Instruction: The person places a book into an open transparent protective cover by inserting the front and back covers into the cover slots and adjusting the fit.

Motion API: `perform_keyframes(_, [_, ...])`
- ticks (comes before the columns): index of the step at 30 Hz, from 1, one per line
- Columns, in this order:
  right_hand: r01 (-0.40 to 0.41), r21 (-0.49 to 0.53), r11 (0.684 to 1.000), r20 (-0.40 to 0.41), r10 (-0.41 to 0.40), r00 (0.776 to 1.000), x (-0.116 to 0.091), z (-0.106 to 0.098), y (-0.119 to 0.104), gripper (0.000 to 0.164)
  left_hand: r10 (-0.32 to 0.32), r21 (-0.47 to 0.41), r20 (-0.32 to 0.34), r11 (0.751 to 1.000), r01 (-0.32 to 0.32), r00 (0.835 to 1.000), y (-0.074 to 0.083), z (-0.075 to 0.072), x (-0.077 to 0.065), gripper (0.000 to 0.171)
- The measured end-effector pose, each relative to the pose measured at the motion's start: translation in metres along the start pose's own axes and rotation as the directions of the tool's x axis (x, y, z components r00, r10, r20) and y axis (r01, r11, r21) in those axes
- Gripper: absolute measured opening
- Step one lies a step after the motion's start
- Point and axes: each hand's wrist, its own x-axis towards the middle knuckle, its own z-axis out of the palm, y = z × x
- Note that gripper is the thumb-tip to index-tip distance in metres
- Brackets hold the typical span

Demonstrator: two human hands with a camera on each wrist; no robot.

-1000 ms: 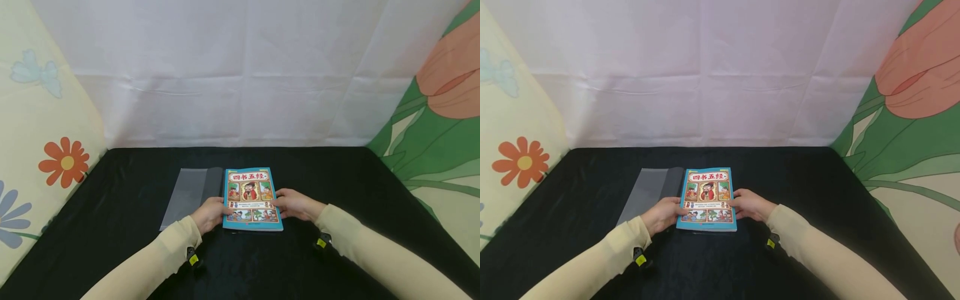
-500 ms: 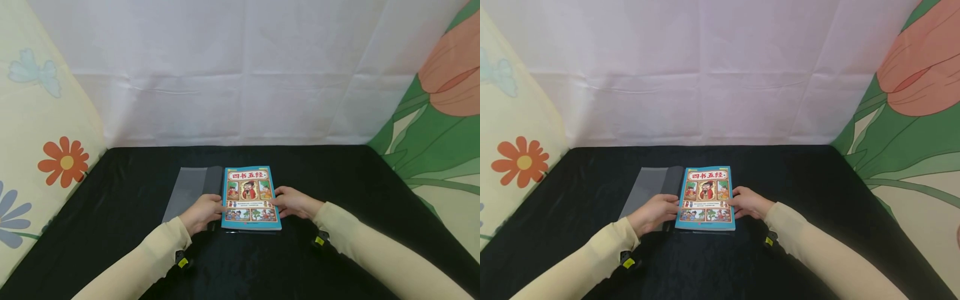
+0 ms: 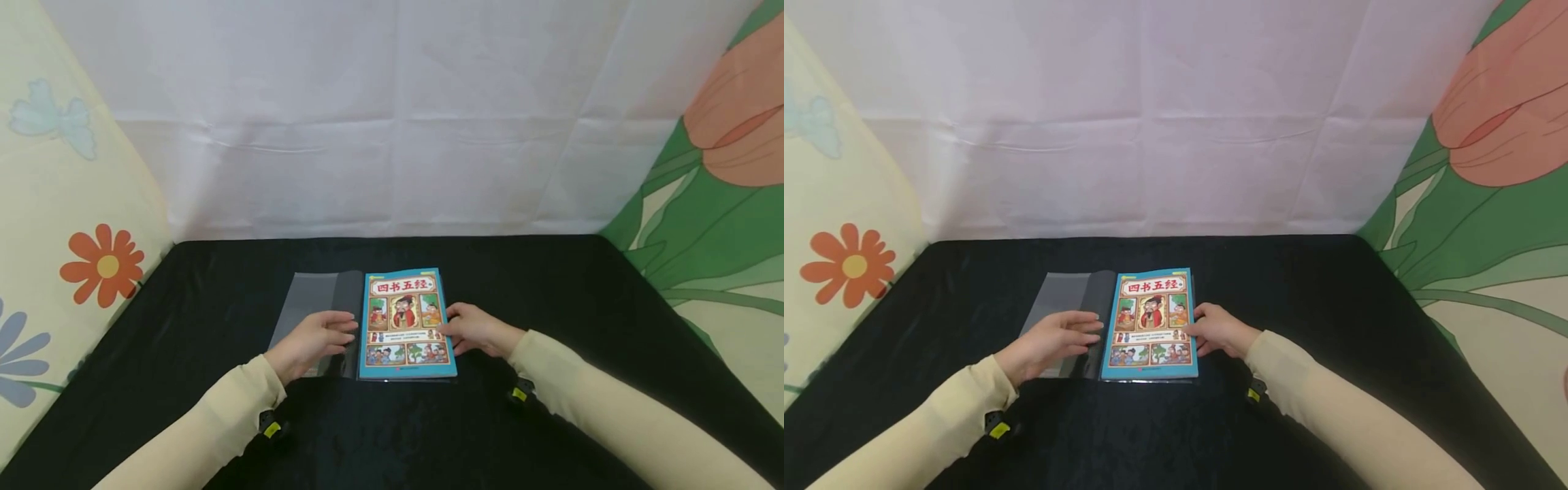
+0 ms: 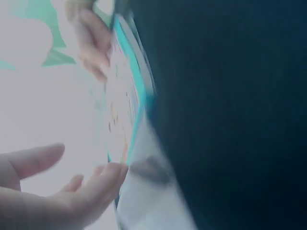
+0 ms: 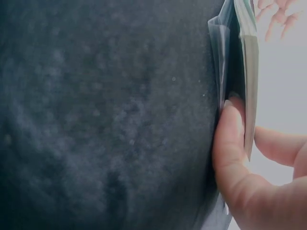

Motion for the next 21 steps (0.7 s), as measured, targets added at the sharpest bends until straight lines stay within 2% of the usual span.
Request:
perform_keyframes(2, [0.000,-0.007,1.000,0.001,0.000,1.000,0.000,0.000,0.000,0.037,0.027,0.113,0.015,0.993,-0.028,1.000,0.002,-0.012,-0.002,0.045])
perform_keyframes(4, [-0.001,-0.009,1.000,0.004,0.001,1.000,0.000,0.000,-0.001,0.037,0.050,0.242,0.046,0.968,-0.060,0.998,0.004,-0.025,-0.003,0.051])
perform_keyframes(7, [-0.001,-0.016,1.000,0.009,0.001,1.000,0.001,0.000,-0.001,0.038,0.059,0.399,0.103,0.912,-0.095,0.993,0.004,-0.045,-0.003,0.063])
perform_keyframes(10, [-0.008,-0.025,1.000,0.005,0.009,1.000,0.000,-0.001,-0.002,0.038,0.040,0.530,0.124,0.842,-0.101,0.991,0.004,-0.058,-0.002,0.075])
perform_keyframes(14, [-0.018,-0.033,0.999,0.001,0.018,1.000,-0.001,-0.001,-0.004,0.038,-0.002,0.637,0.153,0.765,-0.097,0.988,0.004,-0.068,-0.001,0.087])
perform_keyframes(18, [-0.021,-0.036,0.999,0.004,0.021,1.000,-0.001,-0.001,-0.005,0.039,-0.014,0.683,0.188,0.721,-0.120,0.982,0.003,-0.076,0.001,0.095])
perform_keyframes(21, [-0.024,-0.044,0.999,0.006,0.025,1.000,-0.001,-0.002,-0.005,0.039,-0.008,0.716,0.229,0.679,-0.163,0.973,0.001,-0.080,0.004,0.100])
